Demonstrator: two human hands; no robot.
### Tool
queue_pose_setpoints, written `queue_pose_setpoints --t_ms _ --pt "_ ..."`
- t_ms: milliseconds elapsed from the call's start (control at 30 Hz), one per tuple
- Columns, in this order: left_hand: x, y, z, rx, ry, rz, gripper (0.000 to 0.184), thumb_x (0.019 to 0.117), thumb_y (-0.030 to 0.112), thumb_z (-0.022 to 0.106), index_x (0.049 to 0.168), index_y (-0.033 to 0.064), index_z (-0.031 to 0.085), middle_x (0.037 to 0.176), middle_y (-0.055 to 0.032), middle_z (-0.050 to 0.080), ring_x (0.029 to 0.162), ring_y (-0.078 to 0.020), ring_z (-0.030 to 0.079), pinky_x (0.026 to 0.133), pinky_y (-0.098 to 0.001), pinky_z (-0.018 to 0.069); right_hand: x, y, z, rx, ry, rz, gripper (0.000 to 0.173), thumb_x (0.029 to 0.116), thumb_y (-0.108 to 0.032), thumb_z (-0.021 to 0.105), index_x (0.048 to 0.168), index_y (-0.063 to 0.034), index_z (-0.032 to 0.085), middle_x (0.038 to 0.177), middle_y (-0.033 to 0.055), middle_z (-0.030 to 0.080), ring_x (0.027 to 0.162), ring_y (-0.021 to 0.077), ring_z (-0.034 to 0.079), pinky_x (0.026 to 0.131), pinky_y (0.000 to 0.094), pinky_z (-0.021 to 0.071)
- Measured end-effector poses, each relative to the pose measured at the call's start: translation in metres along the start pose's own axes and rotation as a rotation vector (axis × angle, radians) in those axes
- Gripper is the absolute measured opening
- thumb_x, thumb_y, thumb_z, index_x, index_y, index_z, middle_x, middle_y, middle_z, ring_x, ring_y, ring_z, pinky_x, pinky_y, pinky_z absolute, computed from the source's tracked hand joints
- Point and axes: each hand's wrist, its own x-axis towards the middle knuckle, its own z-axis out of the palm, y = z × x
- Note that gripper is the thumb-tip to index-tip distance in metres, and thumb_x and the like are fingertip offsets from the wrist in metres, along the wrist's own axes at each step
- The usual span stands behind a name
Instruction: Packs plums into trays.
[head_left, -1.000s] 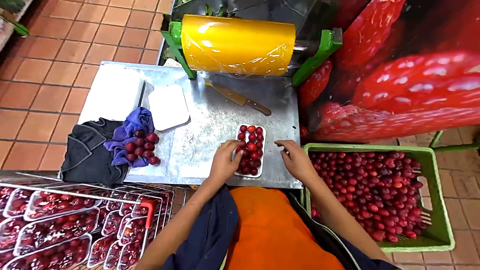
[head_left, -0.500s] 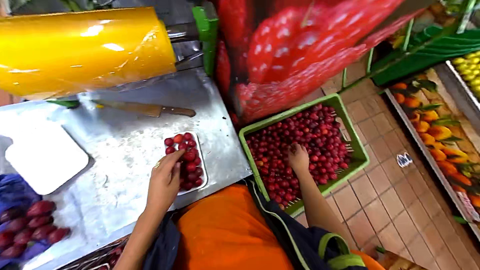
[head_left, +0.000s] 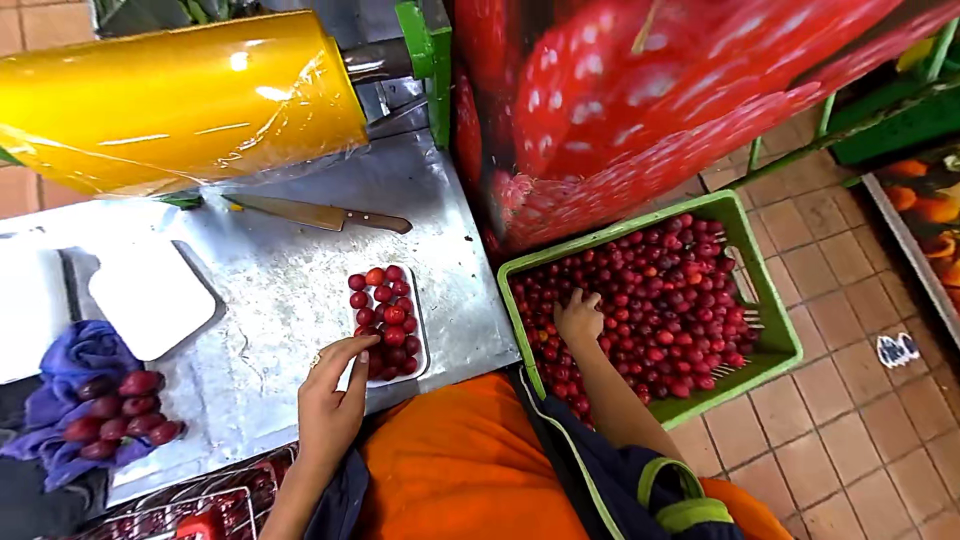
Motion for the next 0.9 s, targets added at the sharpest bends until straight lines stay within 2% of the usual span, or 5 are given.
queue_pose_setpoints --t_ms 167,367,733,833,900 --pt "-0.014 -0.002 -0.006 -0.026 0.126 -0.13 0.027 0.1037 0.017 0.05 0.118 0.0102 0.072 0.119 -0.0021 0.072 0.116 -0.0157 0.065 0.103 -0.0404 0.0532 -0.004 0.004 0.019 -0.002 0.07 0.041 0.061 0.0969 -0.054 0.06 0.147 -0.0195 0.053 0.153 0.0298 0.039 0.122 0.0566 0.054 0.077 0.0647 0.057" --pt "-0.018 -0.004 -0.006 -0.052 0.155 -0.117 0.026 0.1039 0.015 0.051 0.118 0.0103 0.072 0.12 -0.0012 0.072 0.116 -0.0152 0.065 0.103 -0.0397 0.0538 -0.006 0.0 0.027 -0.02 0.116 0.03 0.056 0.1014 -0.053 0.054 0.143 -0.0153 0.056 0.153 0.0261 0.042 0.13 0.0554 0.05 0.08 0.0663 0.0559" --pt "-0.019 -0.012 -0.011 -0.144 0.181 -0.057 0.026 0.1043 0.015 0.05 0.118 0.0112 0.073 0.118 -0.0011 0.072 0.114 -0.0149 0.066 0.101 -0.0381 0.0544 0.004 0.023 0.024 0.029 0.101 -0.15 0.048 0.104 -0.04 0.059 0.141 -0.0096 0.055 0.143 0.0323 0.048 0.1 0.0497 0.068 0.08 0.0611 0.0581" --pt "-0.024 -0.016 -0.015 -0.157 0.193 -0.048 0.026 0.1044 0.015 0.05 0.118 0.0104 0.073 0.119 -0.0022 0.072 0.115 -0.0161 0.066 0.101 -0.039 0.0543 0.003 0.055 0.002 0.531 0.105 -0.235 0.044 0.103 -0.031 0.063 0.136 -0.0026 0.06 0.135 0.027 0.058 0.113 0.0441 0.063 0.094 0.0606 0.0539" --pt "-0.026 -0.019 -0.017 -0.163 0.203 -0.063 0.026 0.1047 0.015 0.05 0.117 0.0107 0.073 0.119 -0.0019 0.072 0.114 -0.0159 0.066 0.101 -0.0388 0.0544 -0.003 0.074 -0.008 1.143 0.031 -0.118 0.038 0.1062 -0.03 0.056 0.136 -0.005 0.056 0.117 0.0141 0.066 0.095 0.023 0.068 0.081 0.042 0.0591"
